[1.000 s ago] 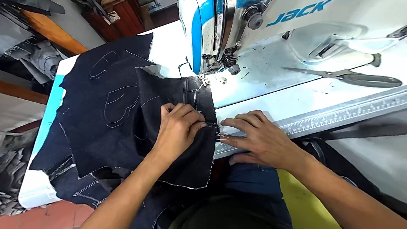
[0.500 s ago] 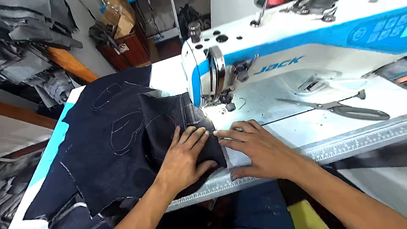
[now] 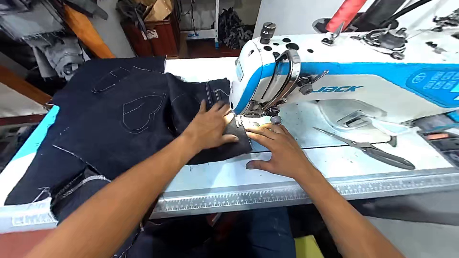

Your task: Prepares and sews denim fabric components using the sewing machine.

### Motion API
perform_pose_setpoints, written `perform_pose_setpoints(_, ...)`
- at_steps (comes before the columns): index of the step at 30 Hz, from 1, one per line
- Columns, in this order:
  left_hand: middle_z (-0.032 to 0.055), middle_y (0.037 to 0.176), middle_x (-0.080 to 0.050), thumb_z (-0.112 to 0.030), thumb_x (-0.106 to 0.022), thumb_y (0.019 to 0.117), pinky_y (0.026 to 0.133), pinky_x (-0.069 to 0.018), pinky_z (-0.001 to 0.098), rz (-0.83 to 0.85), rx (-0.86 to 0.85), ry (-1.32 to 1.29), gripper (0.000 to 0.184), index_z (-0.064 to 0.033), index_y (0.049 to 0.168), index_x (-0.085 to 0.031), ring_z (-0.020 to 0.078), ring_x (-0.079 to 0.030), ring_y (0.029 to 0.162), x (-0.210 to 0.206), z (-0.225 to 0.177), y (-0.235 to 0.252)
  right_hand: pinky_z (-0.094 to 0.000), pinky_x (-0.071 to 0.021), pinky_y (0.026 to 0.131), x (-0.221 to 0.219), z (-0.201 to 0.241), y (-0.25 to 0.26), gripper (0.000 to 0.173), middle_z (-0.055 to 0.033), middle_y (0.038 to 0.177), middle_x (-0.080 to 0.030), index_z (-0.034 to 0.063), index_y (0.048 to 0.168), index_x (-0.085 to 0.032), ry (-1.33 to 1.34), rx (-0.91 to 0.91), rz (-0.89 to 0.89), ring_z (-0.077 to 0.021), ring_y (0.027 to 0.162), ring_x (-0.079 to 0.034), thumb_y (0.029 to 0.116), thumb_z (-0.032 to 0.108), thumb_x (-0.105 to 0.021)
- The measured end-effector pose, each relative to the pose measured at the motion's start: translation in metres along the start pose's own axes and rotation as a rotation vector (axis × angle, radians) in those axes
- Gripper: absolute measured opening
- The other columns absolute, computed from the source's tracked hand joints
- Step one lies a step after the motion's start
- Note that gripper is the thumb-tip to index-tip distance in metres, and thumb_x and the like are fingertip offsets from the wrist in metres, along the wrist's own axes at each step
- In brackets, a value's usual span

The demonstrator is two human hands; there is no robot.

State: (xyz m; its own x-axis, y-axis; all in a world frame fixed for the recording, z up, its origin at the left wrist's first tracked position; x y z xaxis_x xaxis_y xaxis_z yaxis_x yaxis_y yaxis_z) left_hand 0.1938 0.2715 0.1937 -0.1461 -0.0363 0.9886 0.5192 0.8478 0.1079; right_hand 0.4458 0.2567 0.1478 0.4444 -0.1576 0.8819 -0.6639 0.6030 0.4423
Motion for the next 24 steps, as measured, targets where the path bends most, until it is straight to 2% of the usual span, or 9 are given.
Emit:
perform_pose_setpoints(2, 0.0157, 0.154, -0.049, -0.051, -0.064, 0.0970, 0.115, -0.0214, 0.0772, 0.002, 0.067, -0.079, 0.044, -0.0151, 0.120, -0.076, 0.0414, -0.034, 0.149, 0.024, 0.030, 0.026, -0.0476, -0.0479, 0.096, 0.000, -0.001, 0.000, 0.078, 0.0047, 0.136, -0.067, 0.0213, 0.125, -0.074, 0.018, 0.004, -0.019, -0.0205, 0.122, -0.060, 0.0798, 0.083, -0.057)
perform_pose_setpoints(5, 0.0209, 0.154, -0.048, -0.041, -0.051, 0.1065, 0.114, -0.0179, 0.0799, -0.066, 0.354, -0.032, 0.050, -0.0118, 0.147, -0.057, 0.0452, -0.039, 0.146, 0.032, 0.090, 0.057, -0.0452, -0.0494, 0.098, -0.004, -0.008, -0.002, 0.068, 0.0062, 0.132, -0.069, 0.0234, 0.121, -0.076, 0.104, 0.000, -0.058, -0.0166, 0.120, -0.061, 0.0834, 0.078, -0.059)
perform_pose_setpoints(7, 0.0280, 0.144, -0.054, -0.043, -0.051, 0.1060, 0.113, -0.0151, 0.0821, -0.096, 0.485, 0.027, 0.057, -0.0022, 0.146, -0.054, 0.0504, -0.045, 0.139, 0.013, 0.119, 0.066, -0.0429, -0.0530, 0.097, -0.004, -0.013, -0.005, 0.059, 0.0031, 0.121, -0.073, 0.0210, 0.114, -0.078, 0.163, 0.003, -0.126, -0.0165, 0.114, -0.065, 0.0902, 0.072, -0.058)
perform_pose_setpoints(10, 0.0274, 0.123, -0.064, -0.035, -0.056, 0.1047, 0.103, -0.0428, 0.0639, -0.204, 0.409, 0.109, 0.042, 0.0042, 0.118, -0.066, 0.0456, -0.058, 0.122, 0.002, 0.133, 0.068, -0.0367, -0.0582, 0.085, -0.001, -0.009, -0.013, 0.042, -0.0018, 0.099, -0.077, 0.0161, 0.095, -0.077, 0.165, 0.044, -0.316, -0.0161, 0.095, -0.072, 0.1027, 0.050, -0.054)
perform_pose_setpoints(13, 0.0248, 0.115, -0.067, -0.024, -0.053, 0.1067, 0.093, -0.0525, 0.0572, -0.462, 0.323, 0.033, 0.032, 0.0047, 0.115, -0.063, 0.0417, -0.067, 0.108, 0.046, 0.118, 0.046, -0.0284, -0.0564, 0.086, 0.006, 0.030, -0.029, 0.029, 0.0007, 0.095, -0.076, 0.0160, 0.090, -0.073, 0.285, 0.067, -0.406, -0.0109, 0.094, -0.070, 0.1041, 0.035, -0.057)
perform_pose_setpoints(16, 0.0169, 0.087, -0.070, -0.022, -0.056, 0.1045, 0.065, -0.0574, 0.0512, -0.786, 0.167, 0.054, 0.026, 0.0026, 0.109, -0.062, 0.0323, -0.072, 0.074, 0.119, 0.083, -0.040, -0.0281, -0.0457, 0.101, 0.012, 0.082, -0.039, 0.022, 0.0001, 0.114, -0.073, 0.0170, 0.107, -0.072, 0.353, 0.108, -0.373, -0.0116, 0.112, -0.064, 0.1020, 0.035, -0.060)
perform_pose_setpoints(18, 0.0104, 0.080, -0.065, -0.022, -0.055, 0.1051, 0.058, -0.0537, 0.0389, -0.866, 0.019, 0.113, 0.023, 0.0003, 0.104, -0.058, 0.0206, -0.065, 0.067, 0.162, 0.051, -0.120, -0.0336, -0.0365, 0.115, 0.020, 0.112, -0.027, 0.046, -0.0056, 0.137, -0.062, 0.0171, 0.131, -0.062, 0.306, 0.079, -0.466, -0.0156, 0.134, -0.052, 0.0939, 0.043, -0.071)
perform_pose_setpoints(22, -0.0071, 0.104, -0.065, -0.034, -0.047, 0.1090, 0.083, -0.0542, 0.0208, -0.966, 0.065, 0.278, 0.020, -0.0174, 0.118, -0.053, 0.0002, -0.063, 0.095, 0.218, -0.011, -0.277, -0.0431, -0.0207, 0.126, 0.040, 0.169, 0.049, 0.127, -0.0090, 0.170, -0.017, 0.0283, 0.164, -0.012, 0.496, -0.024, -0.526, -0.0205, 0.156, -0.020, 0.0680, 0.067, -0.085)
perform_pose_setpoints(24, -0.0052, 0.107, -0.067, -0.023, -0.050, 0.1069, 0.089, -0.0546, 0.0240, -1.063, 0.332, 0.343, 0.018, -0.0091, 0.117, -0.056, 0.0016, -0.065, 0.100, 0.230, -0.043, -0.351, -0.0446, -0.0345, 0.120, 0.041, 0.217, 0.079, 0.113, -0.0103, 0.162, -0.037, 0.0187, 0.162, -0.024, 0.689, 0.036, -0.447, -0.0209, 0.147, -0.039, 0.0755, 0.061, -0.083)
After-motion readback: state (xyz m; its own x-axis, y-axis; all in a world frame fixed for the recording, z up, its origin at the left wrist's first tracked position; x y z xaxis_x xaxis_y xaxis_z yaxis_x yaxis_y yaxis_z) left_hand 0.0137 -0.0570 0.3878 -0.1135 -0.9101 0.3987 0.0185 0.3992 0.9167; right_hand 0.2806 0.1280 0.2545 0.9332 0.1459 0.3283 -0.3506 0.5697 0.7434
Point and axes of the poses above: each hand's wrist, its own y-axis towards the middle knuckle, its own x-axis out of the back of the hand, z = x × y, the point moved 1 cm from there along y, towards the middle knuckle
